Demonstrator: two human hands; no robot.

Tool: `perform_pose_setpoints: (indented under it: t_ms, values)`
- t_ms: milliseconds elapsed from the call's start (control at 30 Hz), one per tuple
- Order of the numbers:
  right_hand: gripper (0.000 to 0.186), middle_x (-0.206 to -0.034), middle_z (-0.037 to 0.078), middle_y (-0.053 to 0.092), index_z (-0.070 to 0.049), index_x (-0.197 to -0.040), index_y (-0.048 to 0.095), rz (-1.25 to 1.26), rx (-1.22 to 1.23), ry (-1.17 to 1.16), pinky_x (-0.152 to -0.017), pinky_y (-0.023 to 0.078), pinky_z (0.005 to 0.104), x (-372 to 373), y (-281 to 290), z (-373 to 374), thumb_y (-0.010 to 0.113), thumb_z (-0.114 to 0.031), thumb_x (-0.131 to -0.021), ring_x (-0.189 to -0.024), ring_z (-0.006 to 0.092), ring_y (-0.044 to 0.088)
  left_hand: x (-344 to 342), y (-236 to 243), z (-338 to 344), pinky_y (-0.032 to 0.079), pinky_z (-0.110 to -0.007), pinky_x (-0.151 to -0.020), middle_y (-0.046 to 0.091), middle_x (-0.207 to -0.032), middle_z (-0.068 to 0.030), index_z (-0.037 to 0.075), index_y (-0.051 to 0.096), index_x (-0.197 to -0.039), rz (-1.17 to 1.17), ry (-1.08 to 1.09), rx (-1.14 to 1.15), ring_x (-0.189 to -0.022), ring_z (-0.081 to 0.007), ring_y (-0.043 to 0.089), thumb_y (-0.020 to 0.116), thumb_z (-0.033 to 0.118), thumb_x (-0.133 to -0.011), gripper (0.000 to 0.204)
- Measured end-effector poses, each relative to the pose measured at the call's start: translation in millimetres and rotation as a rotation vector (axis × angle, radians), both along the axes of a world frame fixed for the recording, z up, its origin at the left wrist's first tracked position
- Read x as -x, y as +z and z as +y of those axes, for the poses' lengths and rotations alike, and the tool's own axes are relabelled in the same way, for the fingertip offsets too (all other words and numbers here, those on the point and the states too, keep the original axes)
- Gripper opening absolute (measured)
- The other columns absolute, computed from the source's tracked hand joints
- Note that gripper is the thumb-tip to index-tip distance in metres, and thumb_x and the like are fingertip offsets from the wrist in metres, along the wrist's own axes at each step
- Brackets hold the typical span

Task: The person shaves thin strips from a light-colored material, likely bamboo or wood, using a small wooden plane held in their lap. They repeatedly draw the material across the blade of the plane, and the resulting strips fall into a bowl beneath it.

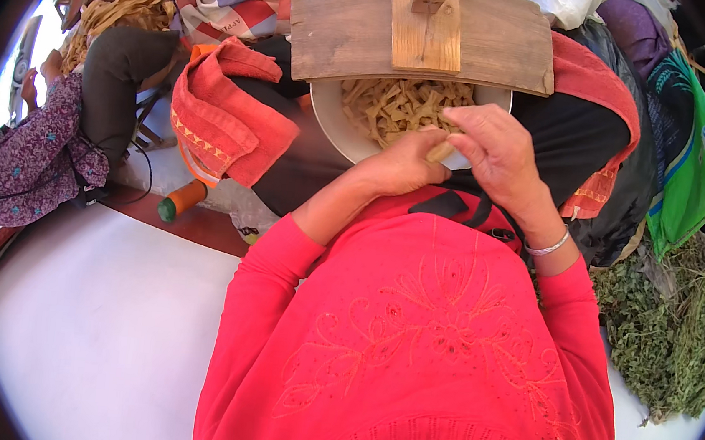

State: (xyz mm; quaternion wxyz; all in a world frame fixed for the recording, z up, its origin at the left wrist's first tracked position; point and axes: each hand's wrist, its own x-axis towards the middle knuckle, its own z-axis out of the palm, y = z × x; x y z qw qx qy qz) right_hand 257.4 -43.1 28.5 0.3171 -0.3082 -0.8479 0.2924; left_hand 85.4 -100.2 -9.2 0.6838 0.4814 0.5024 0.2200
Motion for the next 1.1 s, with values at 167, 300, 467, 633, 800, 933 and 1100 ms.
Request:
perform_pose_setpoints:
  t_ms: [167, 300, 467, 633, 800, 933, 1100]
  values:
    - [0.021, -0.075, 0.007, 0.061, -0.006, -0.093, 0.065, -0.011, -0.157, 0.008, -0.058, 0.044, 0.036, 1, -11, -1, 0.072, -0.014, -0.076, -0.066, 0.0252, 0.058, -21, -4, 9, 0.045, -0.025, -0.061, 0.06, -0.08, -0.004, 0.003, 0.059, -0.09, -0.518, 0.0, 0.293, -0.073, -0.0128, 0.058, 0.063, 0.001, -0.074, 0.017]
    - [0.015, -0.064, 0.006, 0.057, -0.009, -0.075, 0.06, -0.022, -0.178, -0.025, -0.049, 0.042, 0.0347, 3, -17, 6, 0.073, -0.017, -0.076, -0.055, 0.0244, 0.055, -29, 5, 5, 0.045, -0.026, -0.058, 0.059, -0.073, -0.003, 0.005, 0.059, -0.091, -0.864, 0.118, 0.515, -0.066, -0.013, 0.057, 0.064, 0.007, -0.083, 0.01]
    - [0.025, -0.058, 0.011, 0.055, -0.01, -0.069, 0.058, -0.12, 0.005, -0.26, -0.045, 0.043, 0.0373, -13, -21, 18, 0.071, -0.028, -0.082, -0.053, 0.0322, 0.057, 9, 10, 10, 0.041, -0.022, -0.057, 0.055, -0.07, 0.0019, 0.002, 0.062, -0.095, -0.215, -0.031, 0.139, -0.063, -0.0073, 0.051, 0.06, 0.019, -0.091, 0.018]
    - [0.023, -0.053, 0.006, 0.051, -0.003, -0.068, 0.061, -0.213, 0.666, -0.007, -0.046, 0.04, 0.0289, -11, -9, 8, 0.065, -0.016, -0.087, -0.046, 0.0112, 0.048, 38, 28, 32, 0.038, -0.023, -0.052, 0.056, -0.069, 0.0053, -0.001, 0.066, -0.088, 0.198, 0.07, -0.375, -0.06, -0.005, 0.045, 0.058, 0.025, -0.095, 0.028]
    - [0.019, -0.072, 0.001, 0.065, 0.001, -0.097, 0.07, 0.414, 1.336, 0.132, -0.049, 0.04, 0.019, 12, 40, -10, 0.061, -0.015, -0.092, -0.059, 0.0014, 0.05, 16, 22, 42, 0.039, -0.027, -0.05, 0.055, -0.063, -0.0007, 0.002, 0.066, -0.084, -0.068, 0.264, -0.319, -0.055, -0.0096, 0.048, 0.055, 0.031, -0.094, 0.032]
    - [0.023, -0.081, 0.003, 0.068, 0.001, -0.11, 0.066, 0.606, 1.032, -0.086, -0.056, 0.047, 0.0197, 13, 5, 12, 0.059, -0.015, -0.094, -0.063, 0.006, 0.058, 13, 46, 29, 0.031, -0.022, -0.045, 0.048, -0.065, 0.0025, 0.004, 0.06, -0.103, -0.519, 0.298, 0.059, -0.053, -0.0051, 0.039, 0.052, 0.028, -0.096, 0.026]
    - [0.025, -0.068, 0.004, 0.064, -0.013, -0.112, 0.068, 0.163, 0.043, -0.38, -0.053, 0.047, 0.0275, 28, -14, 22, 0.062, -0.011, -0.088, -0.055, 0.0177, 0.058, -10, 52, 27, 0.026, -0.019, -0.043, 0.046, -0.066, 0.0026, 0.005, 0.051, -0.114, -0.593, 0.394, 0.06, -0.051, -0.0029, 0.034, 0.054, 0.012, -0.093, 0.022]
